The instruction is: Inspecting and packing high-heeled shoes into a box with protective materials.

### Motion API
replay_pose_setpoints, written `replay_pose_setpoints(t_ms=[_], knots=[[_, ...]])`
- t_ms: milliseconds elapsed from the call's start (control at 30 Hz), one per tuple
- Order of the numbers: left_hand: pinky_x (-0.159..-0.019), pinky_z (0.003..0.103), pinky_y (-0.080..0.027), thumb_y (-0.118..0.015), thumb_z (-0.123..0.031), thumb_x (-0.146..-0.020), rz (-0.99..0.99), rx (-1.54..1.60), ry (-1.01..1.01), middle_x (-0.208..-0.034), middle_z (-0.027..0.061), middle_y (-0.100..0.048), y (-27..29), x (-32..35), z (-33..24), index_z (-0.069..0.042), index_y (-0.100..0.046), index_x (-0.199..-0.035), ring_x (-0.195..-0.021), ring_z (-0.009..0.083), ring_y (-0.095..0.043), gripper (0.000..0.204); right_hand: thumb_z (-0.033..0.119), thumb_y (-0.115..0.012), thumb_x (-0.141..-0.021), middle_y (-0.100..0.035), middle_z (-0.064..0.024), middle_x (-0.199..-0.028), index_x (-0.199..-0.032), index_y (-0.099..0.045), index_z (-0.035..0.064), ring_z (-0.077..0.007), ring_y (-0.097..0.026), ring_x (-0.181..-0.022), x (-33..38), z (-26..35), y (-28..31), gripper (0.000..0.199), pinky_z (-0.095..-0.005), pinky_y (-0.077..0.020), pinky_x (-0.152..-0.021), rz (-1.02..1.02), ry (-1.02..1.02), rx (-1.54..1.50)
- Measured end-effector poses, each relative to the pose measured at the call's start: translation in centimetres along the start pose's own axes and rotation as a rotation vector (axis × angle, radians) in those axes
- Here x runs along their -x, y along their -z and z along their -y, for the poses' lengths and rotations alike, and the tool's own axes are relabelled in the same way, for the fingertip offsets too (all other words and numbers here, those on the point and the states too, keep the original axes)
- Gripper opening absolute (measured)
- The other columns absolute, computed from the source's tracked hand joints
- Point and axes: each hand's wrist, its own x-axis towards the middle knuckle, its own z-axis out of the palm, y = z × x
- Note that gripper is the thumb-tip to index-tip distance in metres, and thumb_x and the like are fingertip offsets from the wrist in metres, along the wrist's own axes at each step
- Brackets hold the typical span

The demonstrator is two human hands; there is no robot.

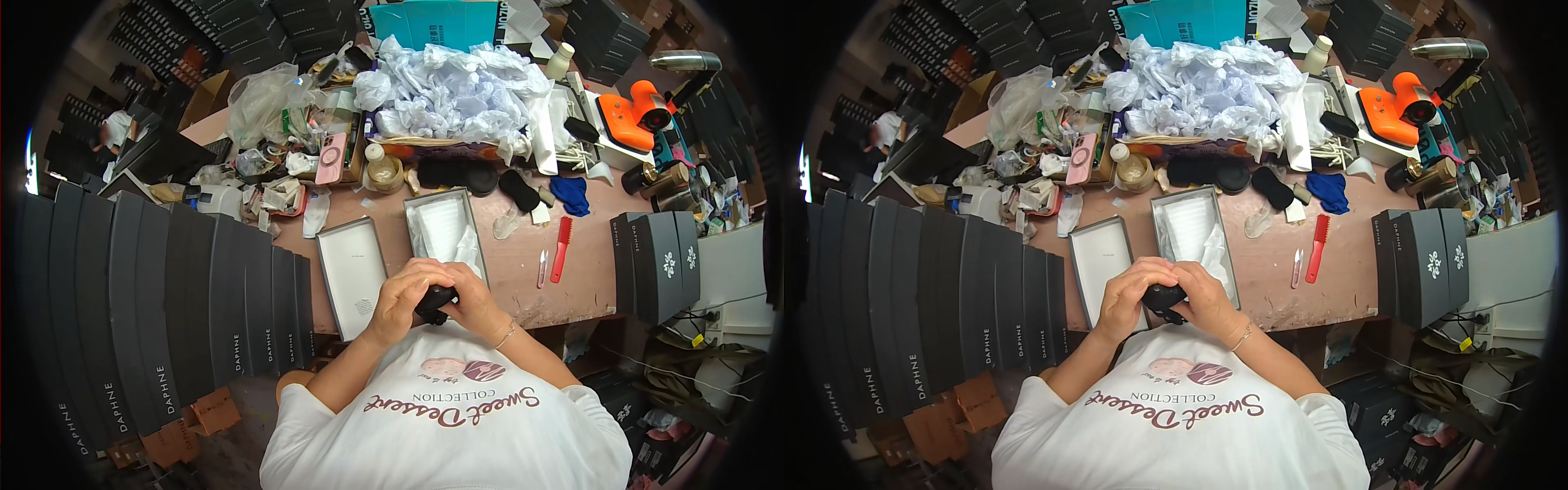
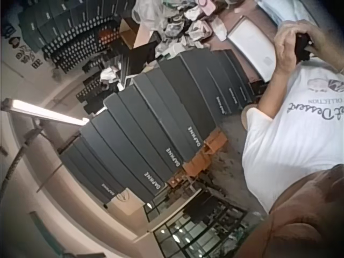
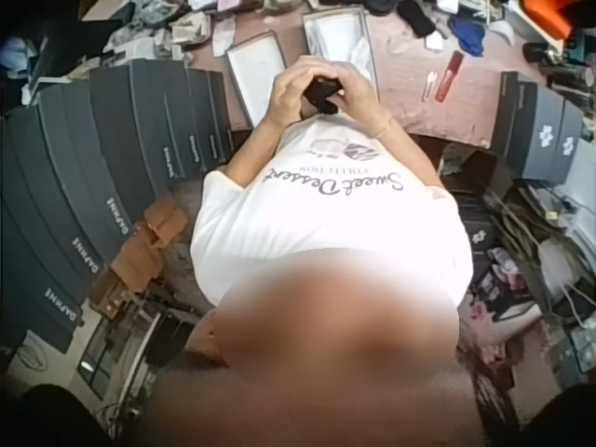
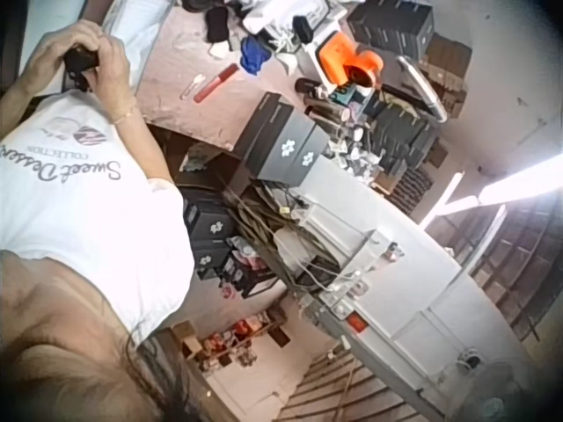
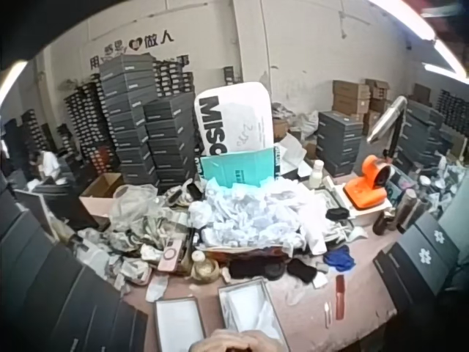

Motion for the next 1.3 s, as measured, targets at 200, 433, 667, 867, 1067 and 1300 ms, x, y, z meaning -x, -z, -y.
replay_pose_setpoints(t_ms=[200, 433, 667, 867, 1067, 1300], knots=[[-0.103, 0.044, -0.034, -0.042, -0.017, -0.085, 0.031, -0.043, -0.037, -0.101, 0.0154, -0.064, 0.1, 0.3, 0.1, 0.006, -0.066, -0.093, -0.109, 0.0286, -0.051, 0.033, 0.002, -0.075, -0.061, -0.057, -0.0143, -0.109, -0.119, -0.046, 0.008, -0.0336, -0.057, -0.098, -0.1, 0.3, 0.3, 0.065, -0.0384, -0.0508, -0.077, 0.007, 0.007, -0.014], [-0.108, 0.048, -0.031, -0.057, 0.002, -0.082, -0.095, 0.147, -0.047, -0.105, 0.0154, -0.063, -0.5, 1.0, 0.1, 0.003, -0.064, -0.097, -0.106, 0.0262, -0.059, 0.017, 0.003, -0.076, -0.061, -0.057, -0.013, -0.11, -0.121, -0.046, 0.0069, -0.0334, -0.057, -0.098, -0.4, 0.4, 0.5, 0.067, -0.0388, -0.051, -0.077, 0.012, -0.01, -0.009], [-0.097, 0.044, -0.046, -0.064, 0.006, -0.08, -0.039, -0.197, -0.218, -0.101, 0.012, -0.065, 1.5, 0.6, -0.6, 0.0, -0.065, -0.094, -0.097, 0.0247, -0.063, 0.015, 0.005, -0.075, -0.061, -0.056, -0.0128, -0.109, -0.118, -0.047, 0.0051, -0.032, -0.057, -0.098, -0.9, 0.5, 0.8, 0.063, -0.0381, -0.0508, -0.077, 0.066, 0.003, 0.021], [-0.086, 0.035, -0.052, -0.061, -0.001, -0.086, 0.001, -0.612, -0.071, -0.089, 0.009, -0.065, 1.9, 0.3, -2.7, -0.001, -0.062, -0.088, -0.085, 0.0205, -0.064, 0.003, 0.006, -0.074, -0.062, -0.056, -0.012, -0.108, -0.116, -0.049, 0.005, -0.0309, -0.057, -0.097, -0.7, 0.4, 0.7, 0.06, -0.0376, -0.0504, -0.077, 0.116, -0.029, 0.086], [-0.07, 0.028, -0.05, -0.051, -0.015, -0.096, -0.414, -0.072, 0.244, -0.076, 0.0048, -0.059, 4.3, 1.7, 1.2, 0.001, -0.053, -0.082, -0.071, 0.0098, -0.059, 0.021, 0.003, -0.075, -0.062, -0.055, -0.0131, -0.109, -0.118, -0.048, 0.0052, -0.0325, -0.057, -0.097, -0.8, -0.2, 0.8, 0.061, -0.0373, -0.0499, -0.078, 0.096, -0.072, 0.048], [-0.061, 0.045, -0.046, -0.053, -0.008, -0.088, -0.535, -1.212, 0.306, -0.075, 0.0217, -0.055, 14.0, 9.3, 7.8, 0.004, -0.05, -0.075, -0.07, 0.0402, -0.057, 0.018, -0.001, -0.074, -0.071, -0.054, -0.0089, -0.106, -0.121, -0.042, 0.0044, -0.0196, -0.058, -0.096, -1.2, -1.6, 0.0, 0.06, -0.03, -0.0488, -0.083, -0.121, -0.354, -0.403]])
